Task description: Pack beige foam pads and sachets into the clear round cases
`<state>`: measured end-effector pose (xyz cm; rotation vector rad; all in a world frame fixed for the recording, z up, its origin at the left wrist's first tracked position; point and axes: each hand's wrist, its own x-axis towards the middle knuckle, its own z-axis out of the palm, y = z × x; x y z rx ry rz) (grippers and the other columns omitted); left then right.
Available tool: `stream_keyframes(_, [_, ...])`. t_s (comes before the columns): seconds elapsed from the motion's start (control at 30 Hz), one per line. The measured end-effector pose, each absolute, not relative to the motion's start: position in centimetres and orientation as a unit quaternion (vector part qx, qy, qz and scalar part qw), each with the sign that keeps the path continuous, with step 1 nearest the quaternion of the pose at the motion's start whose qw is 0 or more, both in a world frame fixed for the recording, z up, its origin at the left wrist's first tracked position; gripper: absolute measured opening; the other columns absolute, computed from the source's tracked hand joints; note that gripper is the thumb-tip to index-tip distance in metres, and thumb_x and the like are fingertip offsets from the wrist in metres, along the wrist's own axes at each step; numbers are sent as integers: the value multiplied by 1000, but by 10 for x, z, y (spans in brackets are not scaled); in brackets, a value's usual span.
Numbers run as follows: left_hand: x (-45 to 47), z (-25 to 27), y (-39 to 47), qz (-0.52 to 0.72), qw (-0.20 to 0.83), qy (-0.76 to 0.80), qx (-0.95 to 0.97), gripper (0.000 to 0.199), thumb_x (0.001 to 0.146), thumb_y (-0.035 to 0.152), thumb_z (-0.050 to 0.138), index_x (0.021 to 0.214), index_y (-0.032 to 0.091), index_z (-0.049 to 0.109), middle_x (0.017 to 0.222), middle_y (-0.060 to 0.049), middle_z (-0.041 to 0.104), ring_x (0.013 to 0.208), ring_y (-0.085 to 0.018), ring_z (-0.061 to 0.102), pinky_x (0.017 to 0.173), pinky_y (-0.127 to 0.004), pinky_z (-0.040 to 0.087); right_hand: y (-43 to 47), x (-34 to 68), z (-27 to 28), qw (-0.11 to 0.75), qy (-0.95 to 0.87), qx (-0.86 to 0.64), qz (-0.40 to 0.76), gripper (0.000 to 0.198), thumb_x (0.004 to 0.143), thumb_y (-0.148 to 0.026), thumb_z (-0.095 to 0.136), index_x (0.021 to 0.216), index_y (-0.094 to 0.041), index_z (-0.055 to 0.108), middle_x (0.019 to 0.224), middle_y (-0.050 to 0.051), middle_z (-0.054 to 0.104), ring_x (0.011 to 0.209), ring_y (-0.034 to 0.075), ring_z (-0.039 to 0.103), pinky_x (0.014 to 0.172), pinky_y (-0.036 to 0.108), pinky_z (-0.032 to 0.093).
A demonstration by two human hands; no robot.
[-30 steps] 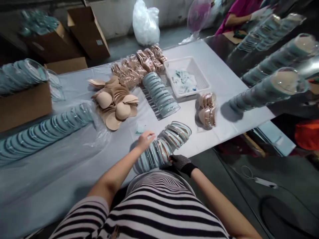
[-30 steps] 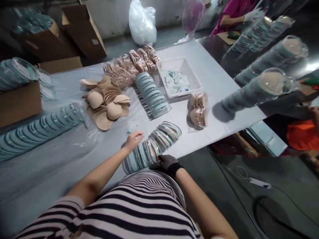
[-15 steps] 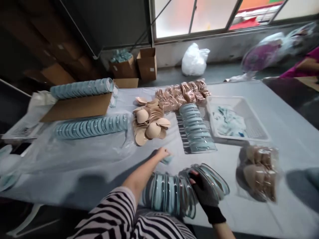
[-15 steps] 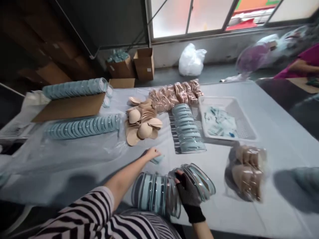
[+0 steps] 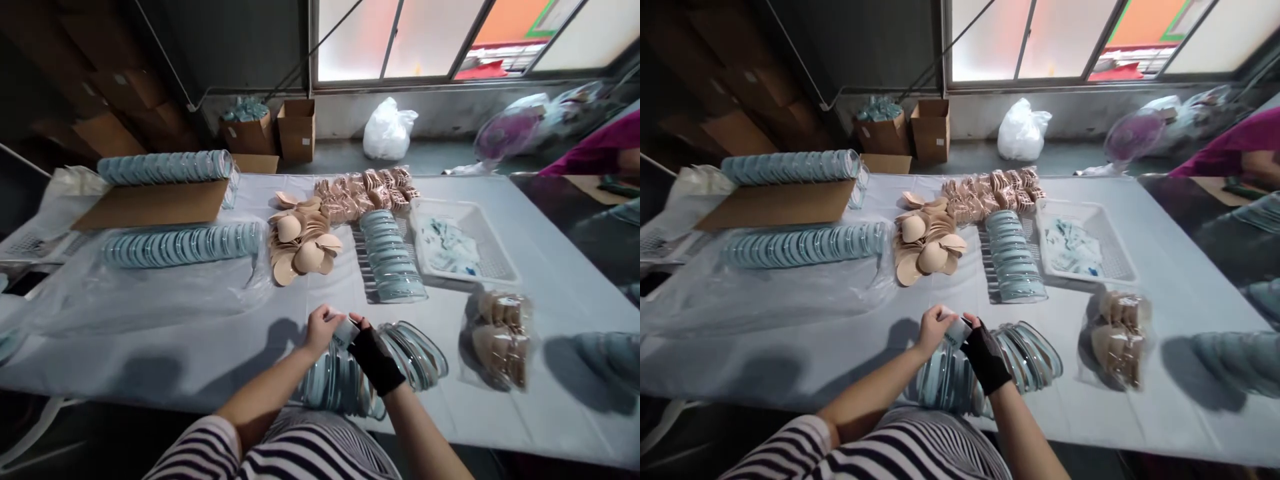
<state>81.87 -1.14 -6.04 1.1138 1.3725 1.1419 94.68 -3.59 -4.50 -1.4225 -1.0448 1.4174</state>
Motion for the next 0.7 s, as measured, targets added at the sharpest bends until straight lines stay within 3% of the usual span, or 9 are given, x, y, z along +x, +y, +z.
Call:
stream_keyframes(0.07, [822, -73, -12, 481, 486, 577, 446, 38, 72, 39, 74, 57, 19, 46, 54, 6, 43, 54, -10, 43, 55, -22, 38, -42, 947, -48, 433, -392, -584, 563, 32, 77, -52, 60, 86, -22, 63, 74, 2, 62, 65, 18, 55, 59, 29, 46])
stream_keyframes(0.13, [822, -82, 2, 477, 485, 557, 476, 32, 77, 40, 70, 64, 19, 49, 58, 5, 48, 57, -11, 48, 57, -23, 41, -40, 951, -48, 455, -359, -616, 534, 34, 74, -54, 60, 74, -20, 59, 67, 1, 57, 62, 16, 51, 60, 29, 45])
stream_keyframes(0.2, [819, -86, 37, 447, 442, 549, 550, 19, 85, 37, 60, 78, 19, 57, 72, 0, 60, 69, -16, 58, 68, -28, 48, -34, 960, -45, 466, -347, -661, 475, 36, 71, -56, 61, 69, -20, 56, 65, 1, 56, 62, 16, 49, 60, 29, 44])
stream_keyframes(0.27, [814, -86, 90, 397, 360, 556, 635, 15, 87, 29, 58, 98, 20, 62, 100, -8, 67, 98, -22, 63, 90, -37, 49, -30, 973, -40, 451, -361, -697, 425, 38, 71, -58, 62, 69, -20, 57, 65, 2, 58, 63, 18, 52, 60, 30, 45])
stream_keyframes(0.37, [811, -82, 181, 310, 275, 585, 697, 45, 77, 19, 69, 121, 22, 60, 142, -12, 51, 137, -29, 39, 115, -45, 28, -33, 991, -37, 406, -398, -720, 399, 41, 73, -62, 61, 71, -20, 59, 67, 4, 62, 64, 22, 58, 61, 33, 49])
stream_keyframes(0.43, [809, -79, 230, 212, 252, 623, 710, 63, 72, 23, 76, 132, 23, 54, 153, -13, 38, 144, -34, 28, 118, -50, 19, -40, 1003, -43, 379, -412, -729, 393, 42, 77, -64, 57, 72, -22, 59, 68, 5, 64, 67, 25, 62, 63, 36, 53])
stream_keyframes(0.57, [797, -81, 280, 145, 343, 685, 627, 87, 60, 47, 85, 137, 22, 51, 146, -18, 46, 134, -41, 41, 112, -55, 28, -51, 1023, -68, 337, -416, -768, 351, 44, 79, -70, 51, 73, -28, 62, 70, 7, 68, 71, 31, 68, 66, 43, 59])
stream_keyframes(0.63, [788, -84, 283, 170, 355, 699, 597, 78, 62, 42, 85, 132, 20, 56, 138, -18, 55, 128, -39, 49, 110, -51, 34, -52, 1027, -77, 328, -413, -775, 349, 48, 78, -72, 51, 73, -26, 64, 70, 8, 69, 71, 32, 69, 65, 44, 60])
stream_keyframes(0.7, [779, -82, 275, 196, 341, 704, 591, 55, 74, 30, 76, 125, 16, 61, 128, -16, 62, 123, -34, 54, 108, -46, 38, -50, 1028, -79, 326, -420, -764, 365, 51, 76, -73, 51, 72, -23, 64, 67, 8, 68, 67, 30, 68, 62, 43, 60])
